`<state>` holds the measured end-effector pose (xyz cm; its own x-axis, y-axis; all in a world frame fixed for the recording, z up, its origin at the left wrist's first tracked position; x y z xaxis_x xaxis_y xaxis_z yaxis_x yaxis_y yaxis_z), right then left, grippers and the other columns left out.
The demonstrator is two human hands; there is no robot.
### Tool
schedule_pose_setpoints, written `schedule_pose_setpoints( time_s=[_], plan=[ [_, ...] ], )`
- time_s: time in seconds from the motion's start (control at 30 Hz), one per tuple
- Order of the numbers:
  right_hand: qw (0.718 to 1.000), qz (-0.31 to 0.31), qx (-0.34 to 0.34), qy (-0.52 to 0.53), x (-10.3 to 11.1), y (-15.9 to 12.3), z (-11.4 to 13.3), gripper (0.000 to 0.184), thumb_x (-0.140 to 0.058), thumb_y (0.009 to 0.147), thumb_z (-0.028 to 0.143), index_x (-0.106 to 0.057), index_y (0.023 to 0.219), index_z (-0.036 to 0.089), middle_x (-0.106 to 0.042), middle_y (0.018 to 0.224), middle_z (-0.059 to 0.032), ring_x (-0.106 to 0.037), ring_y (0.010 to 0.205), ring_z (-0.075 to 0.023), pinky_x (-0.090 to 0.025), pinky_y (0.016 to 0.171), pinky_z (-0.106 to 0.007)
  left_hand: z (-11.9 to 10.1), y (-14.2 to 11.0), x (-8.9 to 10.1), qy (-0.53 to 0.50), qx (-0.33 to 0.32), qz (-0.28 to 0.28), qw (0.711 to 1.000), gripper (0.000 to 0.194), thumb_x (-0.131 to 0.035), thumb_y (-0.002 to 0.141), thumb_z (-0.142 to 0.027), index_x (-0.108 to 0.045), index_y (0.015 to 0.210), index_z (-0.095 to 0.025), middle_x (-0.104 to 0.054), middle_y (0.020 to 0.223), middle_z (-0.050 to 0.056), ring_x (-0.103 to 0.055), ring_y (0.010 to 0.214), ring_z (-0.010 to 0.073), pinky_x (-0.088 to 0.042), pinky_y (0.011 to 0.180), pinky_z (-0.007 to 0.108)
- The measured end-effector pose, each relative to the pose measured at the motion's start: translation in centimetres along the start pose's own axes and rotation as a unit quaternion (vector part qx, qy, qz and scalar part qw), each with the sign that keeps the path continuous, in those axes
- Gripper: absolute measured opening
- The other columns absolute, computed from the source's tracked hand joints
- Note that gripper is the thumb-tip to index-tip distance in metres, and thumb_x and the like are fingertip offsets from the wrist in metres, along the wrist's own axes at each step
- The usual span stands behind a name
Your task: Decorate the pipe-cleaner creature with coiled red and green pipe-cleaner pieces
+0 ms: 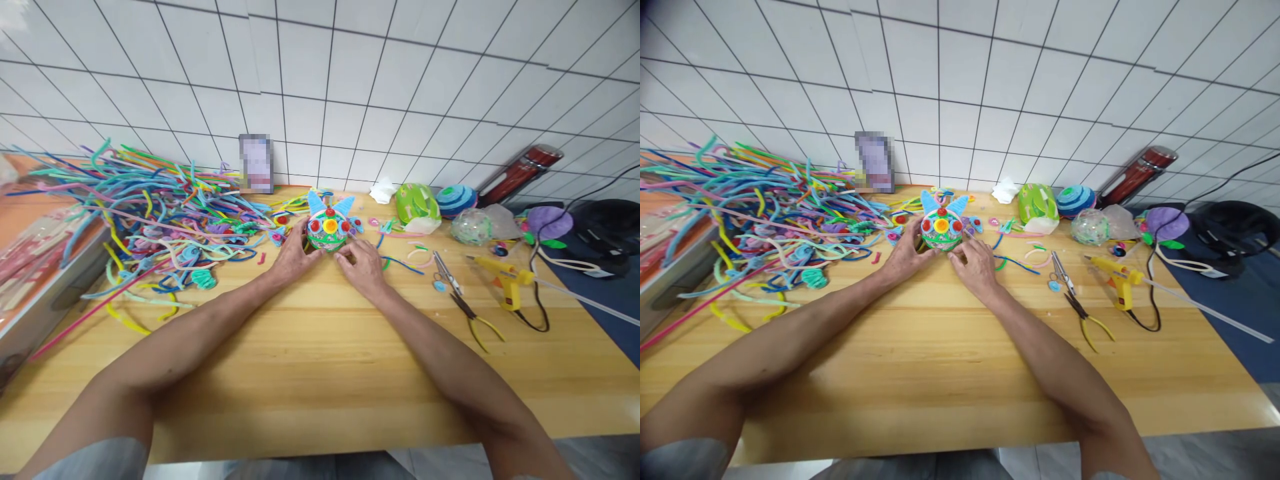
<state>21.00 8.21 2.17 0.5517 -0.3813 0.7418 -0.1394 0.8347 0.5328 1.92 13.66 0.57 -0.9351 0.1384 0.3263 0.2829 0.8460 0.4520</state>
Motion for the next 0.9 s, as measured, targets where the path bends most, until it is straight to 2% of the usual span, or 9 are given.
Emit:
schedule_pose_setpoints(
  time_s=[0.23,0.43,0.57,0.7,0.8,0.9],
  plan=[
    [0.999,0.019,0.031,-0.041,-0.6,0.0,1.2,0.012,-0.067,0.098,0.032,-0.076,0.094,0.025,-0.077,0.093,-0.0085,-0.067,0.100,-0.0300,-0.047,0.093,-0.046,-0.1,0.1,0.1,0.014,0.005,-0.013,1.000,0.079,-0.084,0.083,-0.039,-0.045,0.149,-0.021,-0.056,0.153,0.020,-0.057,0.144,0.0348,-0.050,0.120,0.052],
    [0.996,0.045,0.072,-0.021,-0.8,-0.3,1.8,0.017,-0.063,0.101,0.031,-0.077,0.108,0.025,-0.079,0.102,-0.0080,-0.067,0.103,-0.0294,-0.048,0.097,-0.046,0.1,0.1,0.1,0.018,0.000,-0.016,1.000,0.080,-0.084,0.083,-0.041,-0.045,0.149,-0.019,-0.056,0.152,0.021,-0.056,0.145,0.0348,-0.048,0.121,0.053],
    [0.997,0.023,0.077,-0.016,-0.1,-0.5,1.4,0.016,-0.061,0.101,0.029,-0.076,0.106,0.024,-0.079,0.098,-0.0068,-0.069,0.099,-0.0269,-0.049,0.094,-0.043,0.2,0.1,0.0,0.022,-0.001,-0.013,1.000,0.079,-0.082,0.084,-0.039,-0.044,0.151,-0.018,-0.054,0.155,0.022,-0.055,0.146,0.0350,-0.047,0.122,0.053],
    [0.998,-0.026,0.042,-0.046,0.6,-0.8,0.3,0.010,-0.064,0.098,0.025,-0.074,0.098,0.023,-0.078,0.091,-0.0059,-0.068,0.094,-0.0261,-0.048,0.089,-0.041,0.2,-0.1,-0.1,0.041,0.003,-0.003,0.999,0.099,-0.088,0.078,-0.040,-0.034,0.159,-0.019,-0.047,0.163,0.022,-0.047,0.153,0.0363,-0.042,0.126,0.052],
    [0.996,-0.046,0.029,-0.066,0.6,-0.9,-0.2,0.008,-0.067,0.096,0.025,-0.071,0.102,0.023,-0.079,0.100,-0.0078,-0.068,0.098,-0.0280,-0.048,0.089,-0.041,0.3,-0.2,-0.1,0.068,0.011,0.004,0.998,0.116,-0.093,0.071,-0.040,-0.027,0.164,-0.019,-0.041,0.167,0.023,-0.040,0.157,0.0399,-0.037,0.129,0.054],
    [0.996,-0.049,0.036,-0.061,0.4,-0.9,-0.2,0.011,-0.066,0.096,0.025,-0.070,0.106,0.022,-0.078,0.106,-0.0101,-0.068,0.103,-0.0292,-0.050,0.091,-0.042,0.2,-0.2,-0.2,0.093,0.020,0.010,0.995,0.125,-0.096,0.066,-0.039,-0.025,0.166,-0.018,-0.041,0.167,0.026,-0.039,0.158,0.0430,-0.035,0.130,0.056]
  ],
)
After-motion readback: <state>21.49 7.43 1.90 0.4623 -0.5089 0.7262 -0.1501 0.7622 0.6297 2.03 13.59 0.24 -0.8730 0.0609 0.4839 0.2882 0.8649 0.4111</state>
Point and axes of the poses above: each hand's wrist, its own y-axis towards the middle knuckle, its own x-axis out of the back of the hand, z = x × y, the point moved 5 cm from there along y, towards the middle knuckle
